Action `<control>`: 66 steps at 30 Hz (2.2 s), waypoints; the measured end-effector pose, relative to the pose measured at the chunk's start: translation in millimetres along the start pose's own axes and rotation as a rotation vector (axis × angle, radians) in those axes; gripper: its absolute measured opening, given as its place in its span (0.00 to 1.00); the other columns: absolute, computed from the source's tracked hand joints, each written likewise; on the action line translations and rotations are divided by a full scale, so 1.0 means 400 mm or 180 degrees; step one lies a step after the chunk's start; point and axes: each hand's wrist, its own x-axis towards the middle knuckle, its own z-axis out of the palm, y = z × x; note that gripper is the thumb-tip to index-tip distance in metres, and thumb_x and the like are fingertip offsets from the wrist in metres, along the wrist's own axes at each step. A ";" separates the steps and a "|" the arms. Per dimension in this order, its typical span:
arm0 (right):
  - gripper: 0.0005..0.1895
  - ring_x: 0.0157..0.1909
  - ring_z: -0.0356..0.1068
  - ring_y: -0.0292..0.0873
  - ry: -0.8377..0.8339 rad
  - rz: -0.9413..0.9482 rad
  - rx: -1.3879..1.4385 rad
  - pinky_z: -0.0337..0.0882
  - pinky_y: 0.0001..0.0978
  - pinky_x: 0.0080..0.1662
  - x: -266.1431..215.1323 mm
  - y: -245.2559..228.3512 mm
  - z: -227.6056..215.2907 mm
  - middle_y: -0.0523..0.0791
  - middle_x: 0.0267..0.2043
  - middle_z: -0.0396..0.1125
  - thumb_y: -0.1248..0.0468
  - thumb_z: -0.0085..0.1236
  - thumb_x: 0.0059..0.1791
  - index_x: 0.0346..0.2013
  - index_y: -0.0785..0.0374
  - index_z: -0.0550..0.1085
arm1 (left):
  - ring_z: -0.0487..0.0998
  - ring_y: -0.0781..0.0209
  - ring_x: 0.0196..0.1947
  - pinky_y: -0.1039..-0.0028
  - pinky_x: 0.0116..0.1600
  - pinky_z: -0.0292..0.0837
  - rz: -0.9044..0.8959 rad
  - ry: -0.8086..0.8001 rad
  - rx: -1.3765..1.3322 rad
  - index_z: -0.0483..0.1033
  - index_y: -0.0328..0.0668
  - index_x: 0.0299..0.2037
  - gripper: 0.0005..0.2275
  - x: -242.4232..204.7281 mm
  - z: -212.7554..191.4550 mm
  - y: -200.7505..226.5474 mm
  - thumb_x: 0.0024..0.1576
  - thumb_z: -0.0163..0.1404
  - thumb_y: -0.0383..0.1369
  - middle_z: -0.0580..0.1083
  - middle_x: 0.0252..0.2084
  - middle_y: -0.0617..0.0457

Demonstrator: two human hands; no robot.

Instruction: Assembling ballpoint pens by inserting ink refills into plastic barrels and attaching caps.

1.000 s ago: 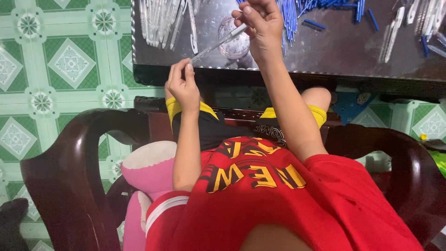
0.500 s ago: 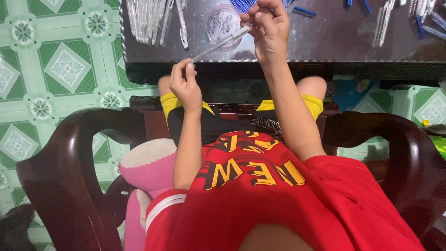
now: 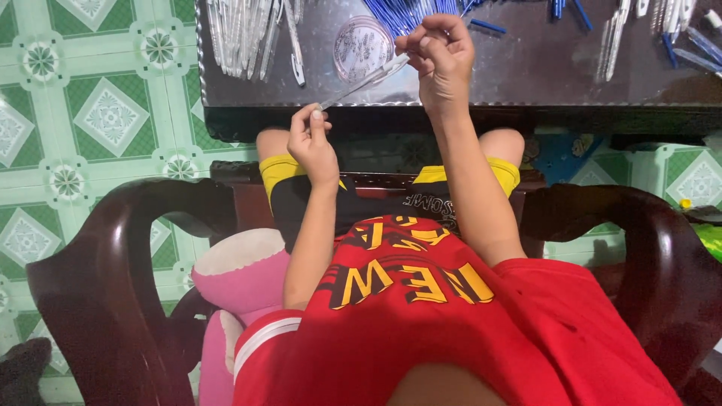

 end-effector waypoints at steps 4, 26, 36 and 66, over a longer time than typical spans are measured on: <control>0.08 0.41 0.79 0.52 0.0127 0.0109 0.0191 0.80 0.36 0.41 -0.011 -0.018 0.002 0.50 0.36 0.72 0.73 0.58 0.50 0.43 0.62 0.73 | 0.76 0.67 0.31 0.77 0.39 0.77 -0.0132 -0.0047 -0.0168 0.79 0.40 0.45 0.08 -0.015 0.009 -0.008 0.64 0.49 0.34 0.77 0.35 0.52; 0.14 0.36 0.76 0.47 0.0119 0.0130 -0.1005 0.80 0.39 0.41 -0.135 -0.029 0.000 0.48 0.34 0.70 0.81 0.41 0.48 0.39 0.62 0.71 | 0.80 0.66 0.30 0.75 0.36 0.82 -0.0703 -0.2807 0.0227 0.71 0.48 0.51 0.13 -0.061 0.085 0.057 0.56 0.52 0.30 0.79 0.34 0.51; 0.11 0.50 0.77 0.42 0.0290 0.0351 -0.1215 0.74 0.35 0.54 -0.238 0.034 -0.067 0.53 0.43 0.77 0.73 0.56 0.50 0.47 0.65 0.77 | 0.64 0.71 0.12 0.85 0.12 0.60 -0.1522 -0.2364 -0.1170 0.66 0.39 0.66 0.16 -0.159 0.146 -0.030 0.69 0.44 0.30 0.73 0.25 0.43; 0.12 0.26 0.66 0.47 -0.0662 0.1476 -0.5191 0.62 0.45 0.29 0.119 0.078 -0.292 0.46 0.23 0.63 0.67 0.56 0.50 0.20 0.60 0.70 | 0.67 0.70 0.18 0.82 0.26 0.65 -0.0516 -0.1891 -0.0874 0.75 0.43 0.51 0.09 -0.084 0.131 0.024 0.66 0.48 0.36 0.73 0.30 0.51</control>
